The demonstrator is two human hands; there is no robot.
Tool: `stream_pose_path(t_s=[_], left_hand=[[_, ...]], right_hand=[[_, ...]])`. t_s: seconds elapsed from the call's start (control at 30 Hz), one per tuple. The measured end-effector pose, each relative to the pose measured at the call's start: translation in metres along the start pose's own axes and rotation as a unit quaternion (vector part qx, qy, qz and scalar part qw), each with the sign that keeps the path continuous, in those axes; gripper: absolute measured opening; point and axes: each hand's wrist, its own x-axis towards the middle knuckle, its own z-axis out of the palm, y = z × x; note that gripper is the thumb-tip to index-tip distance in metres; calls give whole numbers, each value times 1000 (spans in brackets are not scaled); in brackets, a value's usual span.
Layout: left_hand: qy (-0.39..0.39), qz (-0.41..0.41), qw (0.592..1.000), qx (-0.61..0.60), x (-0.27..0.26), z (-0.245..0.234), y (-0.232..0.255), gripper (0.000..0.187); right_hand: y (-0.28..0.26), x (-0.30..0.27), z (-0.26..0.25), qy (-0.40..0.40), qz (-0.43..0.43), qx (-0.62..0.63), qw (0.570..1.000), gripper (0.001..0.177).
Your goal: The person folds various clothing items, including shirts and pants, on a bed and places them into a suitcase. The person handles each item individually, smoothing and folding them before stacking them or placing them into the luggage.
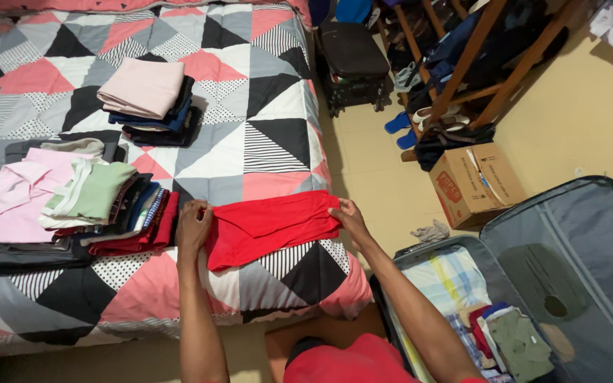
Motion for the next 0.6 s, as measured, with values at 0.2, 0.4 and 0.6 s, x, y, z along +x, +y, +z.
stream_pose_path(t_s=[0.2, 0.4, 0.6], left_hand=[[13, -32, 999, 10, 0, 4, 6, 23], [89, 66, 992, 67, -26, 23, 100, 41], [-119, 104, 956, -247, -89, 135, 199, 67]], right_hand=[[1, -1, 5, -18, -68, 93, 993, 64], [-16, -18, 11, -14, 11, 72, 997, 53], [-40, -33, 23, -51, -16, 90, 995, 39]])
